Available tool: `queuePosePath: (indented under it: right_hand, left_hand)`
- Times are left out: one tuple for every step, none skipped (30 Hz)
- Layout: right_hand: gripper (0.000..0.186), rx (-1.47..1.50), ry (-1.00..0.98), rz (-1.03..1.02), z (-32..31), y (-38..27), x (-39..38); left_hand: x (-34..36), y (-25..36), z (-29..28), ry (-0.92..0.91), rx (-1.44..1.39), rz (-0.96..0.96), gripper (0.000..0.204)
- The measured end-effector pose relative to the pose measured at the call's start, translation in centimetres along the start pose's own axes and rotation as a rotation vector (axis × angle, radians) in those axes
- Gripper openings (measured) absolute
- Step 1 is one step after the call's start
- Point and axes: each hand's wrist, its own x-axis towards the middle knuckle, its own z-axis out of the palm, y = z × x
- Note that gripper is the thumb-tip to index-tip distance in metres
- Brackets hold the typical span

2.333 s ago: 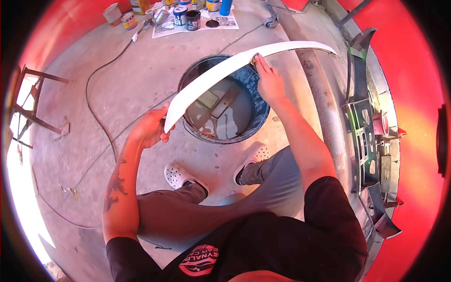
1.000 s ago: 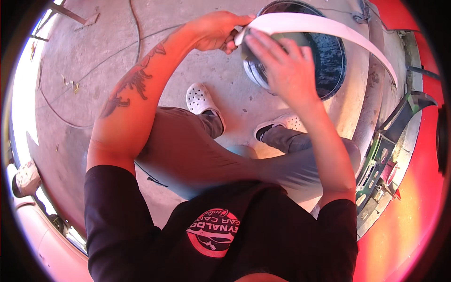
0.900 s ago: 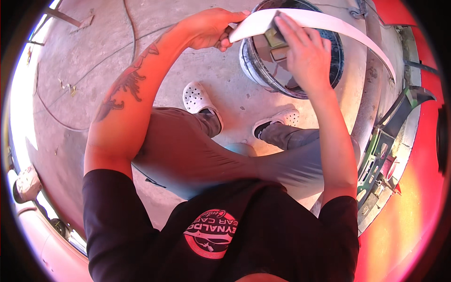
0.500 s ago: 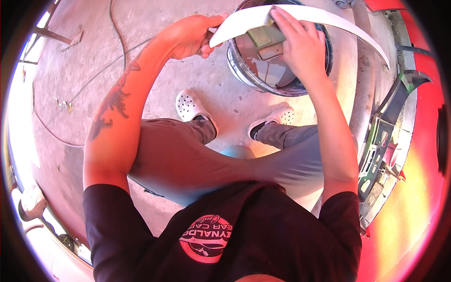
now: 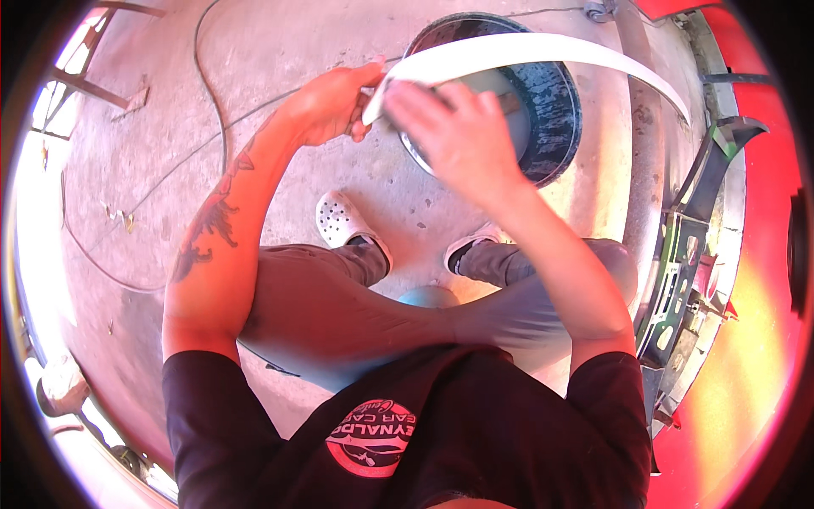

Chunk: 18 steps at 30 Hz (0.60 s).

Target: Wet-sanding a white car spoiler using sandpaper and a bucket of water.

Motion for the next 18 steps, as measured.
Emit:
queuePosePath:
  right_hand:
    - [0.044, 0.061, 0.069, -0.095, 0.5, -1.2, -0.4]
    - [0.044, 0.047, 0.07, -0.085, 0.8, -1.1, -0.5]
    - [0.045, 0.073, 0.089, -0.065, 1.1, -0.9, -0.6]
    - [0.046, 0.099, 0.109, -0.045, 1.3, -0.5, -0.7]
    - [0.052, 0.015, 0.089, 0.019, 1.7, 1.2, -0.7]
    - [0.052, 0.005, 0.094, 0.024, 2.2, 3.5, -1.0]
    - [0.054, 0.015, 0.091, 0.201, 2.5, 6.1, -1.5]
    - [0.057, 0.025, 0.088, 0.38, 2.6, 7.7, -1.8]
    - [0.057, 0.01, 0.094, 0.391, 2.9, 8.6, -2.0]
    - [0.058, -0.058, 0.076, 0.461, 3.2, 9.3, -2.3]
    - [0.06, -0.12, 0.06, 0.527, 3.3, 9.6, -2.1]
    - [0.06, 0.019, -0.012, 0.501, 1.8, 7.4, -1.0]
    - [0.061, 0.041, 0.053, 0.403, 2.0, 5.2, -0.9]
    - [0.061, 0.06, 0.116, 0.308, 2.4, 4.2, -1.1]
    - [0.061, 0.045, 0.121, 0.325, 2.5, 4.5, -1.3]
    - [0.061, 0.061, 0.138, 0.323, 2.6, 4.9, -1.6]
    - [0.061, 0.086, 0.158, 0.311, 2.8, 4.9, -1.7]
    - [0.061, 0.045, 0.17, 0.377, 3.2, 6.5, -2.3]
  left_hand:
    - [0.2, -0.2, -0.1, 0.037, -0.024, -0.016, 0.052]
    - [0.2, 0.0, 0.1, 0.023, -0.016, -0.01, 0.052]
    - [-0.1, 0.0, 0.2, 0.052, 0.002, -0.02, 0.056]
    - [-0.3, 0.1, 0.2, 0.082, 0.02, -0.029, 0.06]
    - [-0.8, 0.5, 0.0, 0.023, 0.003, -0.011, 0.054]
    - [-0.9, 0.5, -0.1, 0.016, 0.01, -0.004, 0.054]
    - [-0.8, 0.4, 0.0, 0.0, 0.082, 0.034, 0.052]
    - [-0.6, 0.5, 0.3, -0.02, 0.155, 0.07, 0.051]
    - [-0.6, 0.8, 0.8, -0.016, 0.136, 0.079, 0.045]
    - [-0.4, 0.9, 1.0, -0.032, 0.146, 0.088, 0.045]
    - [-0.2, 0.7, 0.6, -0.011, 0.147, 0.056, 0.043]
    - [-0.4, 0.4, 0.0, 0.016, 0.146, 0.023, 0.042]
    - [-0.5, 0.3, -0.3, 0.031, 0.14, 0.015, 0.039]
    - [-0.5, 0.5, -0.1, 0.012, 0.153, 0.022, 0.039]
    - [-0.6, 0.6, 0.2, 0.027, 0.143, 0.021, 0.038]
    - [-0.7, 0.8, 0.5, 0.043, 0.133, 0.02, 0.037]
    - [-1.4, 1.2, 0.7, 0.064, 0.112, 0.026, 0.038]
    - [-1.3, 1.4, 0.9, 0.054, 0.123, 0.031, 0.038]
